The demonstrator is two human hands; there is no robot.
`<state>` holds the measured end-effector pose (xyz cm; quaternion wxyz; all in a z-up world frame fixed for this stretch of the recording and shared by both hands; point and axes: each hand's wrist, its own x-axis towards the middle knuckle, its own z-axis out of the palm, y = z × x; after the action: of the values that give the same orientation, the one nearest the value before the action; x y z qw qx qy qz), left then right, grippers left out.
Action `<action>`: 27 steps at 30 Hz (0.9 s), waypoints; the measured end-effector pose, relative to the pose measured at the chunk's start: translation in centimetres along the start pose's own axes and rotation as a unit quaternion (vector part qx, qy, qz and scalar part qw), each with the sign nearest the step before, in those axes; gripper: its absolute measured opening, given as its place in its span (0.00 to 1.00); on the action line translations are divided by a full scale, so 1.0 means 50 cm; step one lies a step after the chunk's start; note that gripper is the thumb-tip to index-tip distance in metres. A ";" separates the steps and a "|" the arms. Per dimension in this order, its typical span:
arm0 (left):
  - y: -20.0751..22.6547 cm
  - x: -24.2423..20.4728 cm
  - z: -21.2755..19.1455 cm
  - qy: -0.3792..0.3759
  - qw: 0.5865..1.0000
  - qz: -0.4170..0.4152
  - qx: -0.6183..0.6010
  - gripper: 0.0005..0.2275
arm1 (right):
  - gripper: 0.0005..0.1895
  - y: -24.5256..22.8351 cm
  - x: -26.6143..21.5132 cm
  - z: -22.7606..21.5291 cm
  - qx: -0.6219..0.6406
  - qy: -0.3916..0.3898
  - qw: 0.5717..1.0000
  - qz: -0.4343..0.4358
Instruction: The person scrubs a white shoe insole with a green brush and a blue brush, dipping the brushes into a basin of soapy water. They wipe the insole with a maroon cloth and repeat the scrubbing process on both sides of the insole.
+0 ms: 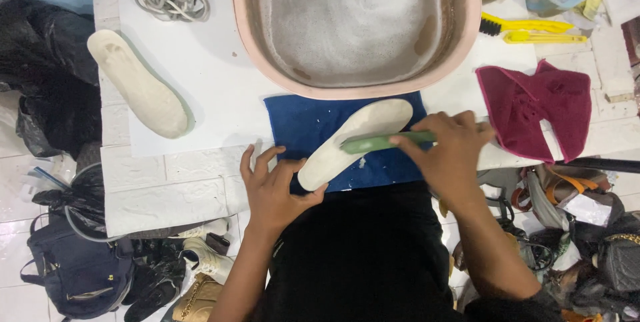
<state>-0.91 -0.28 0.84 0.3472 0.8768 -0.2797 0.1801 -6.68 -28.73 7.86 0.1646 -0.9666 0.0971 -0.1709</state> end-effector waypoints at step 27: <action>-0.029 -0.012 -0.013 -0.067 0.995 -0.044 0.053 0.30 | 0.17 0.027 -0.010 0.015 -0.073 -0.016 0.997 -0.001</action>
<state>-0.55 1.26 0.24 0.2885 0.9155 -0.2536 0.1196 -7.06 -29.63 6.60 0.0953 -0.9787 0.1058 -0.1482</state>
